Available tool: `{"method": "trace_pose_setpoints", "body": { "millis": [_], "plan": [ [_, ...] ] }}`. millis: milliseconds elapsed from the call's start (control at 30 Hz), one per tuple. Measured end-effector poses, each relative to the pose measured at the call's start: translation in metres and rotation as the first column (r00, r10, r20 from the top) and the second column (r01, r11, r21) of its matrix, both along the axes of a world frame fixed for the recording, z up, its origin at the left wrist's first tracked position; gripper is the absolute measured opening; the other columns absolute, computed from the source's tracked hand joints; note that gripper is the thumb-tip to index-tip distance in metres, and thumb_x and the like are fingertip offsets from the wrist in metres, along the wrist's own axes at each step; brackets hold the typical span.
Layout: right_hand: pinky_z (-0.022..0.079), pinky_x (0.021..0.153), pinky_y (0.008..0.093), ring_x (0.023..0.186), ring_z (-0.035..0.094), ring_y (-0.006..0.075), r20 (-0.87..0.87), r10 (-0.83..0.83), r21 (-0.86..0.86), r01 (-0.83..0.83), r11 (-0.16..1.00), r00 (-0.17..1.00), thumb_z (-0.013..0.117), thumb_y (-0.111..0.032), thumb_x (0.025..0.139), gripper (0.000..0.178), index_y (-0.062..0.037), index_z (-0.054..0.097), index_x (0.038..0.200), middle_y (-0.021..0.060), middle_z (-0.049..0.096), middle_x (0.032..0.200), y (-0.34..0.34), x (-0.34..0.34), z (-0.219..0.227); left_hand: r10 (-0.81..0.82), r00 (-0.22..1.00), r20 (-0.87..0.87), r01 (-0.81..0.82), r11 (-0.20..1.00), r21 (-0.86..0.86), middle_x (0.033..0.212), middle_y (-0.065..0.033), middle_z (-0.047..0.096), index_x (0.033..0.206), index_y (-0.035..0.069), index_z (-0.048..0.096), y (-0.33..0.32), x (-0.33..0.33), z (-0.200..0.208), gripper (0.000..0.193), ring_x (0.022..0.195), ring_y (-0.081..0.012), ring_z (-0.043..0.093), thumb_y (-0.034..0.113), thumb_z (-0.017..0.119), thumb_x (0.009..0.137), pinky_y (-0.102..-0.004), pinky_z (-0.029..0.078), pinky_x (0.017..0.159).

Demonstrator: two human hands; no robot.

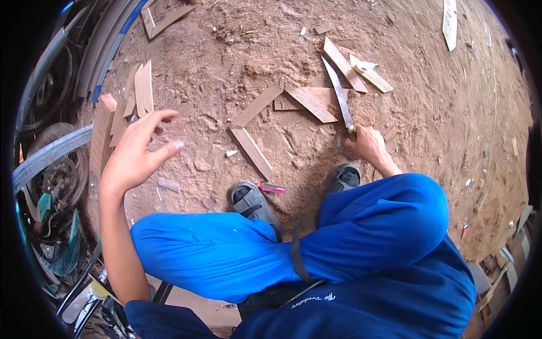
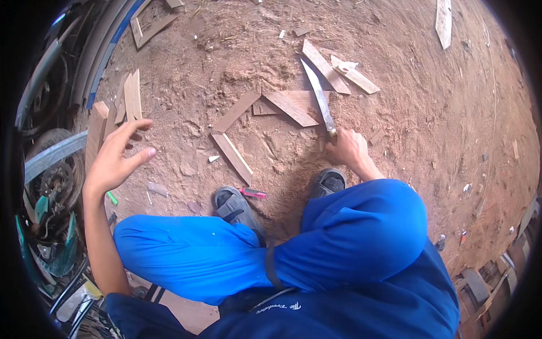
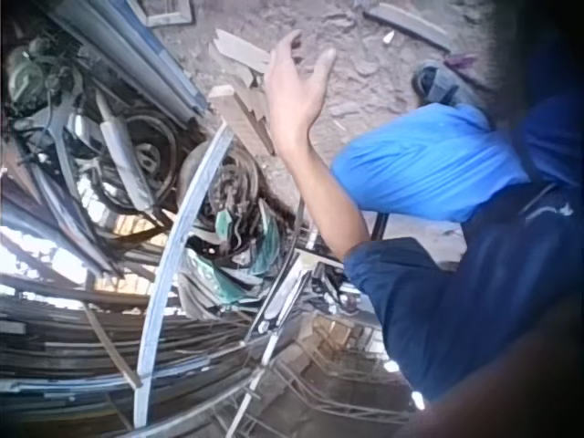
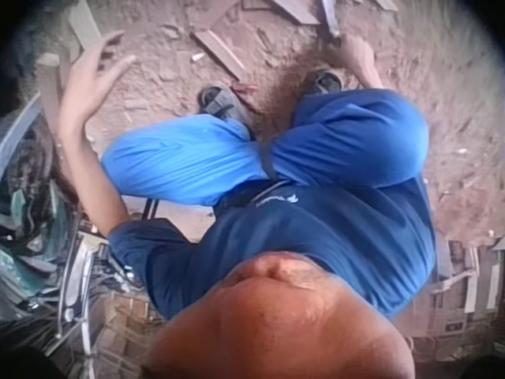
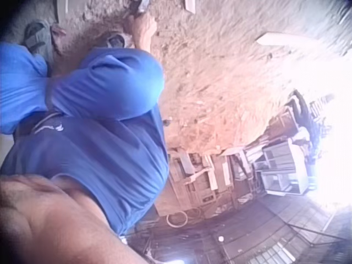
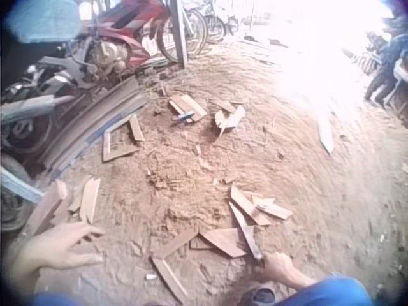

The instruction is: The person assembles a pentagonal frame from wood pieces on the ground, applying adhesive to the joints and marking them with a pen.

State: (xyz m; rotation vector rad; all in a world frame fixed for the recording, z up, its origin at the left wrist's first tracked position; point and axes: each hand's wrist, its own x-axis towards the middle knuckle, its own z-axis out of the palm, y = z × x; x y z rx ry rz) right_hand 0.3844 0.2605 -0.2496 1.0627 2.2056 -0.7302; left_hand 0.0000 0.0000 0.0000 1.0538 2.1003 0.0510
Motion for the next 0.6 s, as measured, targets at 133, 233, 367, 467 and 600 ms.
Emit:
{"method": "trace_pose_setpoints", "body": {
  "millis": [133,233,367,467,600],
  "plan": [
    [0.058,0.080,0.0485,0.081,0.074,0.0403,-0.179,-0.165,-0.077,0.153,0.985,0.970,0.075,-0.030,0.082,0.037,0.0053,0.070,0.093,0.0268,0.072,0.083,0.001,0.033,0.014,0.081,0.997,-0.007,-0.080,0.996,0.025,0.122,-0.0169,0.070,0.135,0.005,0.063,-0.009,0.007,-0.012,0.051,0.109,-0.0298,0.068,0.027,0.079,0.091,-0.0402,0.053,0.095],
    [0.057,0.077,0.0470,0.078,0.072,0.0402,-0.279,-0.297,-0.214,0.243,0.946,0.913,0.074,-0.024,0.080,0.033,0.0063,0.065,0.088,0.0268,0.070,0.080,0.004,0.055,0.011,0.043,0.998,-0.048,-0.045,0.998,-0.040,0.120,-0.0168,0.071,0.133,0.004,0.064,-0.028,-0.003,-0.021,0.049,0.107,-0.0293,0.069,0.026,0.079,0.091,-0.0404,0.054,0.092],
    [0.056,0.072,0.0422,0.072,0.070,0.0304,-0.283,-0.444,-0.400,0.317,0.860,0.850,0.072,-0.019,0.079,0.026,0.0044,0.063,0.086,0.0213,0.070,0.077,-0.002,0.079,-0.003,0.107,0.990,-0.091,-0.122,0.976,-0.182,0.119,-0.0171,0.071,0.132,0.005,0.065,-0.098,0.004,-0.047,0.048,0.102,-0.0293,0.070,0.024,0.080,0.091,-0.0396,0.056,0.089],
    [0.055,0.066,0.0365,0.069,0.068,0.0215,-0.184,-0.702,-0.649,0.451,0.613,0.688,0.068,-0.014,0.079,0.018,0.0011,0.062,0.087,0.0133,0.069,0.075,-0.002,0.101,-0.003,0.109,0.992,-0.070,-0.124,0.953,-0.275,0.120,-0.0162,0.072,0.134,0.005,0.065,-0.153,0.020,-0.072,0.049,0.103,-0.0265,0.071,0.023,0.080,0.091,-0.0371,0.057,0.087],
    [0.051,0.060,0.0305,0.064,0.063,0.0152,-0.109,-0.887,-0.792,0.500,0.350,0.449,0.057,-0.010,0.079,0.012,-0.0037,0.059,0.089,0.0030,0.062,0.073,-0.008,0.126,-0.017,0.436,0.888,0.143,-0.366,0.862,-0.350,0.124,-0.0128,0.072,0.137,0.005,0.064,-0.162,0.054,-0.090,0.044,0.106,-0.0219,0.071,0.023,0.074,0.098,-0.0346,0.057,0.087]
  ]
}}
